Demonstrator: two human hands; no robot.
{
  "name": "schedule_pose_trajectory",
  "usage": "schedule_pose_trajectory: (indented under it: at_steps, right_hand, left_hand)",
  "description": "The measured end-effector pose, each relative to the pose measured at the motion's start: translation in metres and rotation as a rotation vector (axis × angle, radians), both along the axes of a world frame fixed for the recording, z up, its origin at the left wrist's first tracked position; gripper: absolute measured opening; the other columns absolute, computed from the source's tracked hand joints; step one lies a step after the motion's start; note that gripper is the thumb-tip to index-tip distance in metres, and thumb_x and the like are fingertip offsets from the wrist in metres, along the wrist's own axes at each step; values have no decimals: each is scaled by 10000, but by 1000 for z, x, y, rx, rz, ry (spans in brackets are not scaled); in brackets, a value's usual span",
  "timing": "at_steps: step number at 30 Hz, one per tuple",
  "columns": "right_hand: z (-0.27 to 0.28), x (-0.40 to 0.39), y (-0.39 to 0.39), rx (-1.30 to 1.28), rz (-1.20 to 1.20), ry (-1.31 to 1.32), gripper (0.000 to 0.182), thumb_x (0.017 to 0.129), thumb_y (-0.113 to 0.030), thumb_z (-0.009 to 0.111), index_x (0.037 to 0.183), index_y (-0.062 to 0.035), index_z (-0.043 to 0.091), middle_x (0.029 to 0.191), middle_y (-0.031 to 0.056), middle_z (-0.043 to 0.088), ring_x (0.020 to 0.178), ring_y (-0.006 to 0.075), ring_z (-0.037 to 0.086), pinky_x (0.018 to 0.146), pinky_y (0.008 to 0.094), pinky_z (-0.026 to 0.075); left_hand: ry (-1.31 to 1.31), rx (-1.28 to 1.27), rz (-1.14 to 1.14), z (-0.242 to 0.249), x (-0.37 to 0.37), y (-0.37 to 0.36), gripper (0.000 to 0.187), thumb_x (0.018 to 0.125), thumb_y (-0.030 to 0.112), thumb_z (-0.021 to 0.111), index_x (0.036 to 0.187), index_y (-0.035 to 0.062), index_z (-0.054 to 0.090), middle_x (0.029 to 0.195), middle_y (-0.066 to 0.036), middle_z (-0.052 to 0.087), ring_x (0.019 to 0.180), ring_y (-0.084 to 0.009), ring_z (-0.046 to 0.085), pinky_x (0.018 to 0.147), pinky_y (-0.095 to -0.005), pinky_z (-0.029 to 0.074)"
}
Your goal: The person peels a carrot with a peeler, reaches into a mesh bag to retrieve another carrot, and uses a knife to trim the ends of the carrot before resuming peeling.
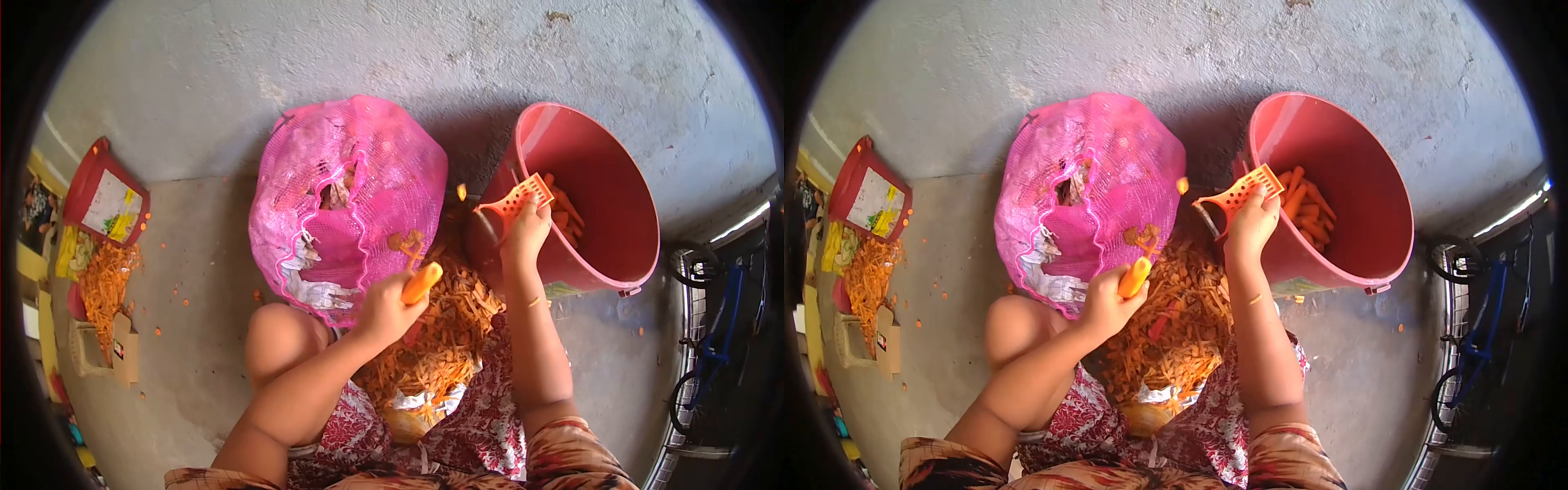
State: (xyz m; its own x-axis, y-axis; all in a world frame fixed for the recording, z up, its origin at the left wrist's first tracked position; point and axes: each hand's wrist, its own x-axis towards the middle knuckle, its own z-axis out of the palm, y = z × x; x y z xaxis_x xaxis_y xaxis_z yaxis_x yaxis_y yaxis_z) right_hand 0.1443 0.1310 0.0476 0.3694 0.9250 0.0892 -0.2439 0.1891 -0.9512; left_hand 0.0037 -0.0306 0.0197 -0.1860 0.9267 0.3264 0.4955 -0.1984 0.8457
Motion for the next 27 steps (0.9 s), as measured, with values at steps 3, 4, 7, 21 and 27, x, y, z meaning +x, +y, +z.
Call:
schedule_pose_trajectory:
  at_steps: [3, 4, 7, 21, 27]
  right_hand:
    - [8, -13, -26, 154, 139, -174, 177, 885, -163, 399, 925, -5, 468, 722, 43, 511, 575, 88, 469, 531, 229, 408]
    - [18, -21, -43, 127, 227, -84, 167, 884, -157, 404, 931, -10, 466, 720, 36, 506, 566, 85, 460, 527, 227, 404]
    - [14, -36, -68, 293, 209, -325, 170, 876, -138, 417, 975, -4, 453, 736, 49, 516, 606, 113, 481, 553, 252, 404]
    - [24, -37, -66, 212, 147, -473, 175, 872, -131, 410, 934, 27, 455, 770, 87, 499, 674, 134, 463, 633, 279, 405]
    - [19, -16, -40, 231, 60, -310, 215, 879, -175, 409, 955, 22, 447, 771, 99, 516, 636, 182, 475, 628, 297, 421]
  left_hand:
    - [70, -100, 5, -1, -5, 4, 154, 685, 101, 618, 759, 12, 517, 610, -139, 539, 544, -269, 553, 497, -346, 419]
    - [109, -126, -9, -1, -6, 7, 174, 674, 114, 624, 775, 17, 521, 635, -150, 563, 576, -289, 580, 507, -362, 432]
    - [30, -94, 4, -2, -4, 8, 181, 669, 115, 627, 779, 19, 520, 632, -152, 560, 577, -297, 577, 502, -365, 430]
    - [43, -80, -28, -2, -5, 2, 186, 654, 119, 638, 788, 34, 540, 624, -155, 556, 591, -317, 570, 511, -361, 433]
    - [30, -104, -32, -4, -3, 2, 172, 663, 105, 628, 785, 24, 539, 610, -159, 543, 566, -306, 562, 504, -353, 424]
